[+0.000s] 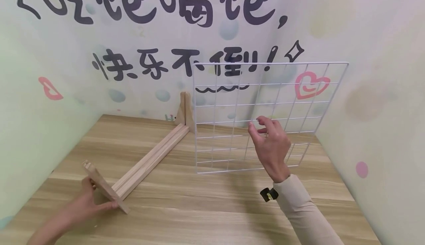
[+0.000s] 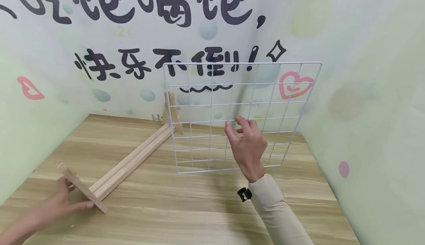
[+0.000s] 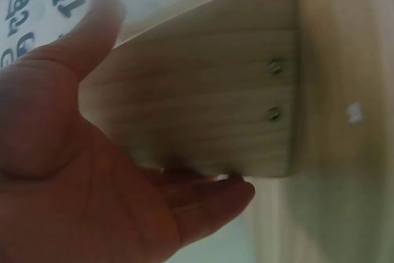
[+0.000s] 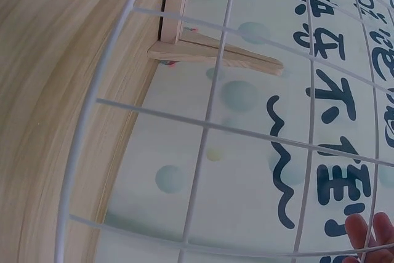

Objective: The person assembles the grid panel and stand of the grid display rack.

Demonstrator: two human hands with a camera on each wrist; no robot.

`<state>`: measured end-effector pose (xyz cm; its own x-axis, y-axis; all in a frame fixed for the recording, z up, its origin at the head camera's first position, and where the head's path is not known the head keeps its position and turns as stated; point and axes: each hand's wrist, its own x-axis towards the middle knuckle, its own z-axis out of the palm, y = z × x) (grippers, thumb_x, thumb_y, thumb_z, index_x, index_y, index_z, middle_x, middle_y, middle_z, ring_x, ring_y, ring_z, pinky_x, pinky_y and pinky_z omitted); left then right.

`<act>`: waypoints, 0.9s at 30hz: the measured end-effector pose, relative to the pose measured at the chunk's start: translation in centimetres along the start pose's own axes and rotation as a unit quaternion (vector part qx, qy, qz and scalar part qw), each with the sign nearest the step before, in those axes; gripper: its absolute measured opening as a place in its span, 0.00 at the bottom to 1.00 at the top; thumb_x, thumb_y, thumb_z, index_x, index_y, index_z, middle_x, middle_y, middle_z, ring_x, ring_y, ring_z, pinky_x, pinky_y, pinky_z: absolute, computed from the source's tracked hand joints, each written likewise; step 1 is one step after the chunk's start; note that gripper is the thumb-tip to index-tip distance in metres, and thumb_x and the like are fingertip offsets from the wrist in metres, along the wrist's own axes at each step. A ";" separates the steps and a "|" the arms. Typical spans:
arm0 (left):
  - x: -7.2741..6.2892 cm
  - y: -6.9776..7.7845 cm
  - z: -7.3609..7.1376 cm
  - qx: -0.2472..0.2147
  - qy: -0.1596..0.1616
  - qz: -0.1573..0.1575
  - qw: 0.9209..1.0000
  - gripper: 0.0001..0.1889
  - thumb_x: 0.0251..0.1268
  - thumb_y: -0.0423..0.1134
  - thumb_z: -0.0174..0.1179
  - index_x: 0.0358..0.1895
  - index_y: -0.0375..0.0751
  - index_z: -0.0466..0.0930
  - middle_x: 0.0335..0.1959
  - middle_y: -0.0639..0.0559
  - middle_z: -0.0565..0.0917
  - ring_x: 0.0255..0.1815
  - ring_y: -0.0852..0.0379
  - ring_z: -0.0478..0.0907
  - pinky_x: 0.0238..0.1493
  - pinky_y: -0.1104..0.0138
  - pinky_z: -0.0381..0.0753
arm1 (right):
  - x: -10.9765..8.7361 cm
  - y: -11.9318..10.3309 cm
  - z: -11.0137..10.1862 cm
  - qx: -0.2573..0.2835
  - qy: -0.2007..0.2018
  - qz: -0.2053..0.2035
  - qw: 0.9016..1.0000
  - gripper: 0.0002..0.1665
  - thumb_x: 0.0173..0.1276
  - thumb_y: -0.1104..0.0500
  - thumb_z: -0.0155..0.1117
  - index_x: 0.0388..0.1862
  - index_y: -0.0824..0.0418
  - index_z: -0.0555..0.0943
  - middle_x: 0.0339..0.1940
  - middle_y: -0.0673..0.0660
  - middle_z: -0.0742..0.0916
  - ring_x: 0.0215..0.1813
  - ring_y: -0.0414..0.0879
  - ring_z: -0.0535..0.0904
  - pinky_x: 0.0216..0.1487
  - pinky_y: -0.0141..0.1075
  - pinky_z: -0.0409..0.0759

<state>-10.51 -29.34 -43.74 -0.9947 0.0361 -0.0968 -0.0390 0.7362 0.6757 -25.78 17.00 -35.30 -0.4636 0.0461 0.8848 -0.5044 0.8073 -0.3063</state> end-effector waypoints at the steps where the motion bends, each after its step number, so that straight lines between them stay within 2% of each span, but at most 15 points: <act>1: 0.0 -0.1 0.3 0.007 -0.011 -0.010 1.000 0.62 0.63 0.47 0.68 0.66 0.13 0.22 0.59 0.03 0.49 0.60 0.07 0.51 0.55 0.27 0.62 | 0.0 0.0 0.0 0.001 -0.001 0.001 1.000 0.13 0.62 0.53 0.70 0.38 0.63 0.86 0.33 0.61 0.88 0.27 0.52 0.87 0.18 0.36 0.66; 3: 0.1 -0.2 0.9 0.005 -0.013 -0.017 1.000 0.63 0.62 0.47 0.69 0.65 0.10 0.21 0.59 0.04 0.48 0.61 0.08 0.52 0.57 0.27 0.61 | 0.1 0.0 0.0 0.000 -0.005 0.001 1.000 0.14 0.62 0.53 0.70 0.39 0.63 0.86 0.34 0.61 0.88 0.28 0.52 0.87 0.19 0.36 0.67; 8: 0.3 -0.5 1.7 -0.001 0.018 -0.009 1.000 0.62 0.60 0.45 0.70 0.63 0.06 0.25 0.56 0.07 0.52 0.58 0.10 0.59 0.58 0.28 0.62 | 0.3 -0.1 -0.1 -0.001 -0.009 0.003 1.000 0.15 0.62 0.53 0.70 0.40 0.63 0.86 0.35 0.62 0.88 0.28 0.52 0.87 0.19 0.36 0.66; 15: 0.6 -0.3 1.8 -0.011 0.019 0.001 1.000 0.61 0.59 0.44 0.71 0.63 0.10 0.24 0.54 0.09 0.48 0.54 0.14 0.65 0.57 0.30 0.65 | 0.5 -0.1 -0.2 0.001 0.003 0.007 1.000 0.14 0.62 0.53 0.70 0.39 0.63 0.86 0.35 0.61 0.88 0.27 0.52 0.87 0.19 0.37 0.67; 19: 0.7 -0.2 1.9 -0.015 0.033 -0.004 0.999 0.56 0.57 0.45 0.72 0.62 0.14 0.34 0.52 0.15 0.51 0.48 0.29 0.73 0.52 0.39 0.74 | 0.5 -0.1 -0.2 0.002 0.001 0.009 1.000 0.14 0.62 0.53 0.70 0.40 0.62 0.86 0.35 0.60 0.89 0.28 0.51 0.87 0.19 0.36 0.67; 22: 0.8 -0.1 1.9 -0.011 0.037 -0.009 0.999 0.53 0.56 0.46 0.73 0.61 0.16 0.38 0.51 0.18 0.52 0.45 0.37 0.74 0.48 0.45 0.77 | 0.6 -0.1 -0.2 0.003 -0.001 0.010 1.000 0.14 0.62 0.53 0.70 0.40 0.62 0.87 0.35 0.61 0.89 0.28 0.51 0.87 0.19 0.35 0.66; 27: 1.0 0.1 1.7 -0.010 0.032 -0.004 0.999 0.54 0.55 0.46 0.73 0.61 0.14 0.40 0.53 0.16 0.52 0.45 0.36 0.75 0.48 0.42 0.79 | 0.7 0.1 -0.3 0.004 0.004 0.016 1.000 0.14 0.63 0.53 0.70 0.41 0.61 0.87 0.35 0.60 0.89 0.28 0.51 0.87 0.20 0.35 0.67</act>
<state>-11.35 -28.09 -45.05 -0.9983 -0.0133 -0.0562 -0.0484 0.7232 0.6890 -25.93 17.24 -34.65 -0.4738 0.0757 0.8774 -0.4954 0.8008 -0.3366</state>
